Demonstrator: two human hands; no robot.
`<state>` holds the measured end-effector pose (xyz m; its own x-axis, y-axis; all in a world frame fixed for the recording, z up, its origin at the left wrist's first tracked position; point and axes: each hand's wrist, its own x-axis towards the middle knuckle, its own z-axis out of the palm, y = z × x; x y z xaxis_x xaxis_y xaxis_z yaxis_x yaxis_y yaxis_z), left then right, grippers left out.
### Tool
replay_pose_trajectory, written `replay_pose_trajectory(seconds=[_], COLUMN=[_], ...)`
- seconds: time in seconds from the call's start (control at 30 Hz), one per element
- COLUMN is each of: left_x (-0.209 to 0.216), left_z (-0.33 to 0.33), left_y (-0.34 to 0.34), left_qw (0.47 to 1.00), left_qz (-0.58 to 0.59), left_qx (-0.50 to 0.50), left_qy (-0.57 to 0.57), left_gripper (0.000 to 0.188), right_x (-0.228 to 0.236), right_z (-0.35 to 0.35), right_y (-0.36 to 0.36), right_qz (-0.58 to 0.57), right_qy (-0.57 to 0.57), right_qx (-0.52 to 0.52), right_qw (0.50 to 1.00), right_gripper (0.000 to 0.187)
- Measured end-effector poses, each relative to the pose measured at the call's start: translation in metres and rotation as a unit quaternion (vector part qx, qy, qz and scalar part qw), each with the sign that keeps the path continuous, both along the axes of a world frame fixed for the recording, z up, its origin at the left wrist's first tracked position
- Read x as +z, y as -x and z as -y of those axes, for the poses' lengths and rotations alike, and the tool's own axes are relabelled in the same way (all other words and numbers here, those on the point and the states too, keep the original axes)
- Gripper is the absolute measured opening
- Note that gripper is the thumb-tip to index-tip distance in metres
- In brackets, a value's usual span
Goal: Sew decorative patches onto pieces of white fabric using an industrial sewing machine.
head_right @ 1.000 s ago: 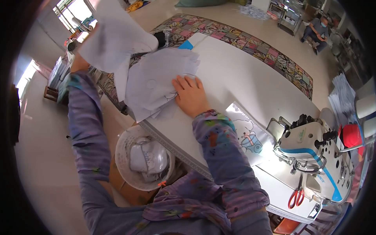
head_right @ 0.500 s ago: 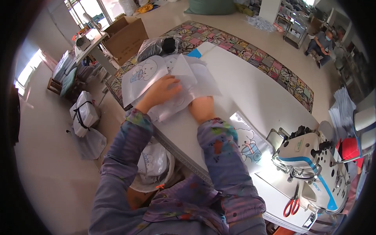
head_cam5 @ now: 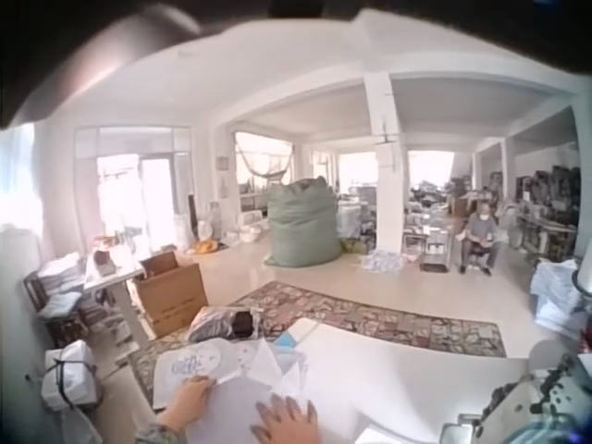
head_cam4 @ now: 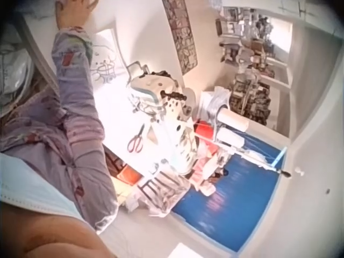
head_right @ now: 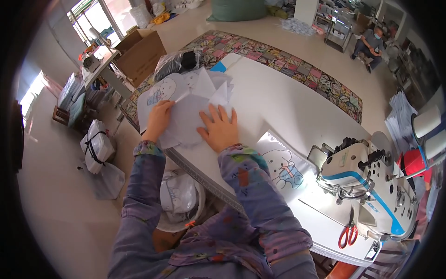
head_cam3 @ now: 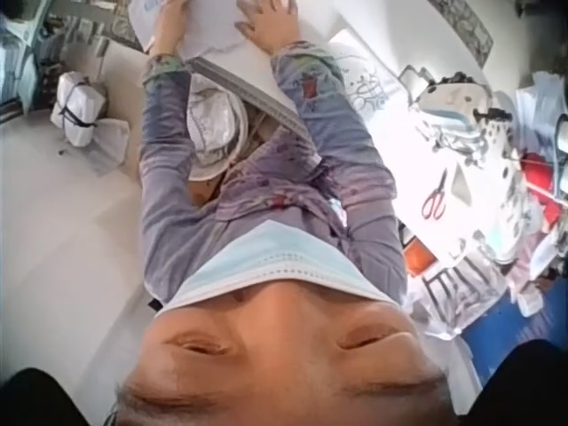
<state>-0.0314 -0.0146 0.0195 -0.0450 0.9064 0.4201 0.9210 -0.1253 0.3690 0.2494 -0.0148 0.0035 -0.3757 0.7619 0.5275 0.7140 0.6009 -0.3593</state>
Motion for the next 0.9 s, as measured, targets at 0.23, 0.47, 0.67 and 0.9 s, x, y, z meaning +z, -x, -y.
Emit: replay_pose_trajectory(seconds=[0.23,0.47,0.67,0.9], left_x=[-0.002,0.052,0.006,0.035], left_z=[0.049,-0.004,-0.008,0.021], left_y=[0.198,-0.044,-0.12,-0.166], left_qw=[0.833,0.997,0.988,0.989], left_qz=[0.396,-0.06,-0.113,-0.068], left_qx=[0.226,-0.021,0.068,-0.01], left_qy=[-0.315,-0.038,0.084,-0.132], left_gripper=[0.029,0.035,0.051,0.041], right_x=[0.003,0.005,0.047,0.109], right_z=[0.004,-0.017,0.004,0.21], right_y=[0.018,0.036,-0.019,-0.217], right_qz=[0.062,0.01,-0.268,-0.156], right_qy=[0.019,0.01,0.096,0.196], right_qx=[0.016,0.079,0.043,-0.018], right_qw=[0.998,0.997,0.958,0.968], right_gripper=[0.056,0.056,0.048,0.036])
